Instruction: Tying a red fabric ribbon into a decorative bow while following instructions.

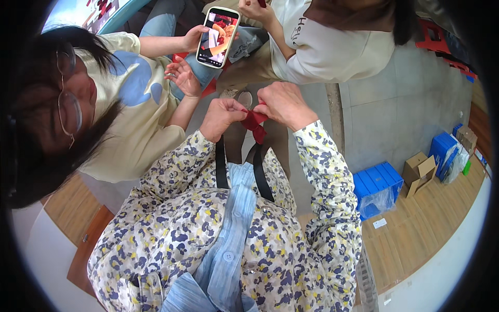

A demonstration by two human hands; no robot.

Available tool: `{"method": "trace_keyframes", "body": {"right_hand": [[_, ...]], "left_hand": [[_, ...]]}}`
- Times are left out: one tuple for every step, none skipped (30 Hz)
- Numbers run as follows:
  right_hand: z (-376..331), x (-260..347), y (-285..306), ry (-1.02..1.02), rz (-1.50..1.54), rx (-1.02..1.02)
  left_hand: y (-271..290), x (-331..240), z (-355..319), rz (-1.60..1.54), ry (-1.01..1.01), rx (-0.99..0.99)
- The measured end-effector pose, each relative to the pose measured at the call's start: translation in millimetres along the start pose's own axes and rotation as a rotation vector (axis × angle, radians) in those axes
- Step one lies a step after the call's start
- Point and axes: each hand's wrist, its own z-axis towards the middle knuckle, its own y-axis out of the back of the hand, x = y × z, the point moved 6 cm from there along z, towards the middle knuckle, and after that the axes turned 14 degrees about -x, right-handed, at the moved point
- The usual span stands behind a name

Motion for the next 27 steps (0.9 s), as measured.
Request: {"method": "trace_keyframes", "body": {"right_hand": [[-1, -4, -2, 0.0, -0.009, 0.014], [-3, -11, -7, -0.006, -0.007, 0.019], [-5, -15, -11, 0.036, 0.008, 0.003], [-7, -19, -14, 0.077, 0.023, -0.014], [-7, -23, -16, 0.072, 0.023, -0.012], [-6, -26, -18, 0.065, 0.035, -0.03], [-7, -28, -19, 0.059, 0.047, -0.048], [-8, -29, -21, 0.057, 0.047, -0.046], [-9, -30, -23, 0.046, 0.042, -0.059], [-10, -32, -23, 0.036, 0.037, -0.072], [-12, -31, -23, 0.035, 0.037, -0.07], [-13, -31, -21, 0.028, 0.034, -0.078], [-15, -30, -20, 0.02, 0.032, -0.088], [-15, -28, -19, 0.022, 0.032, -0.086], [-15, -27, -19, -0.009, 0.03, -0.075], [-16, -26, -19, -0.04, 0.029, -0.063], [-16, -25, -20, -0.038, 0.028, -0.062], [-16, -25, -21, -0.061, 0.041, -0.074], [-16, -24, -21, -0.084, 0.054, -0.086], [-16, -21, -23, -0.082, 0.054, -0.085], [-15, -17, -22, -0.073, 0.05, -0.121], [-14, -13, -21, -0.063, 0.047, -0.158], [-13, -7, -25, -0.061, 0.047, -0.157], [-13, 1, -25, -0.04, 0.027, -0.26], [-13, 9, -24, -0.018, 0.008, -0.363], [-11, 19, -27, -0.011, 0.01, -0.362], [-11, 28, -27, -0.031, -0.012, -0.396]], "left_hand": [[-2, 4, 3, 0.0, 0.003, -0.001], [-7, 10, 6, 0.002, 0.005, -0.005], [-11, 17, 8, 0.004, 0.007, -0.008], [-14, 23, 11, 0.004, 0.013, -0.005], [-15, 26, 16, -0.003, 0.01, -0.019], [-16, 30, 20, -0.01, 0.007, -0.033], [-19, 33, 22, -0.01, 0.009, -0.028], [-18, 35, 21, -0.013, 0.011, -0.036], [-19, 37, 21, -0.016, 0.013, -0.043], [-21, 39, 22, -0.016, 0.015, -0.041], [-23, 41, 22, -0.029, 0.018, -0.04], [-24, 42, 21, -0.043, 0.021, -0.039], [-24, 42, 20, -0.043, 0.022, -0.039], [-23, 42, 19, -0.024, 0.025, -0.065], [-21, 42, 19, -0.005, 0.028, -0.091], [-21, 42, 18, -0.006, 0.028, -0.093], [-20, 41, 18, 0.015, -0.005, -0.113], [-18, 39, 17, 0.036, -0.038, -0.134], [-17, 41, 17, 0.035, -0.038, -0.137], [-14, 40, 16, 0.034, -0.068, -0.154], [-11, 39, 15, 0.032, -0.098, -0.171], [-9, 39, 15, 0.031, -0.098, -0.174], [-3, 35, 13, 0.03, -0.129, -0.213], [3, 32, 11, 0.03, -0.161, -0.252], [6, 32, 11, 0.028, -0.162, -0.255], [14, 32, 11, 0.013, -0.17, -0.288], [21, 31, 11, -0.003, -0.179, -0.321]]}}
